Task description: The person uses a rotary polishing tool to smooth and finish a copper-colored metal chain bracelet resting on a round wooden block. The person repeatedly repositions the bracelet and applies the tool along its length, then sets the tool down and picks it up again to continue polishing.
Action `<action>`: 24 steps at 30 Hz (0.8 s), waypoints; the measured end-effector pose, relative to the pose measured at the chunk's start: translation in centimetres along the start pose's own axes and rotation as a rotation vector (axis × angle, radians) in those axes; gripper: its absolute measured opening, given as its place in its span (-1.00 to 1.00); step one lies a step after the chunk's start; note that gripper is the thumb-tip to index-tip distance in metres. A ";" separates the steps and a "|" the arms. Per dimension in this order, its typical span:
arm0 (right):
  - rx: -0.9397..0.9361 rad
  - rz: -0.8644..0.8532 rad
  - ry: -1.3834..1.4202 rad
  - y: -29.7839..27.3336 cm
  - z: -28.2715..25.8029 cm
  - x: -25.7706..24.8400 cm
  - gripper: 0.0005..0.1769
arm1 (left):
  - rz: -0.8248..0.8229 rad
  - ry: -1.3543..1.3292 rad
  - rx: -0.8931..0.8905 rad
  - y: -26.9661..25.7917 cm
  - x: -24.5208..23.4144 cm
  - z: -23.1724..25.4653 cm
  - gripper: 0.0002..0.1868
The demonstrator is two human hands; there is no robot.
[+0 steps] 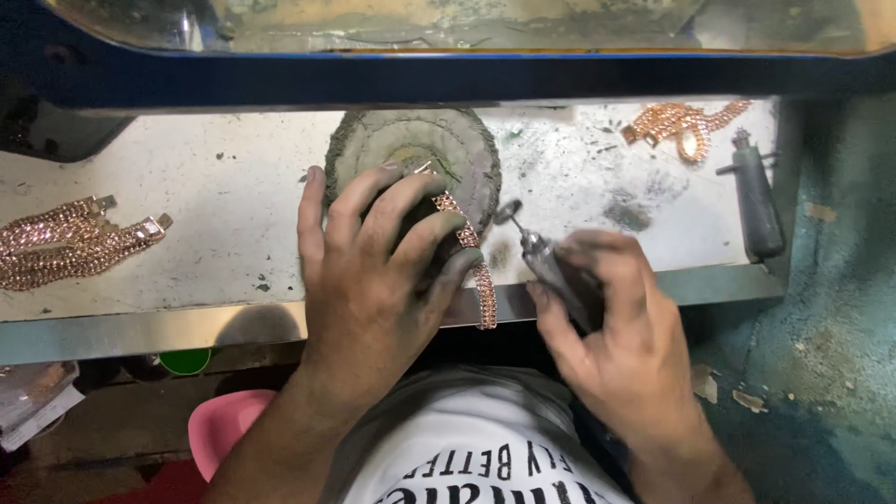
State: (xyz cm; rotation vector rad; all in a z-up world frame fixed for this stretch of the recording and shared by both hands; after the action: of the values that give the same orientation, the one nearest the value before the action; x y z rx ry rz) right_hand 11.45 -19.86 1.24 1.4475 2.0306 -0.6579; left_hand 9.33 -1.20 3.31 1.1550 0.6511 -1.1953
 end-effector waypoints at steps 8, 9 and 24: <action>-0.202 -0.042 -0.147 -1.3 -2.8 1.6 -0.48 | -0.048 0.009 -0.025 0.2 0.5 -0.2 -0.56; -0.191 -0.036 -0.164 -1.3 -2.8 1.6 -0.54 | -0.047 0.020 -0.030 0.1 0.6 -0.3 -0.51; -0.157 -0.082 -0.343 -1.7 -2.3 2.8 -0.54 | -0.050 0.074 -0.058 -0.7 1.2 -1.2 -0.30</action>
State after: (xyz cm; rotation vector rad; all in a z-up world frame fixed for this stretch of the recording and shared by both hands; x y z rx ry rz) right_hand 8.73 -16.94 1.17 1.0837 1.8334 -0.7088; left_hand 9.21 -0.49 1.66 1.1437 0.7699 -1.1727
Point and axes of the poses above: each hand's wrist, its own y-axis towards the middle knuckle, its own x-axis out of the palm, z = x × y, the point moved 10 cm from there along y, towards the middle knuckle, and after that the axes turned 9 degrees about y, right-handed, at the moved point
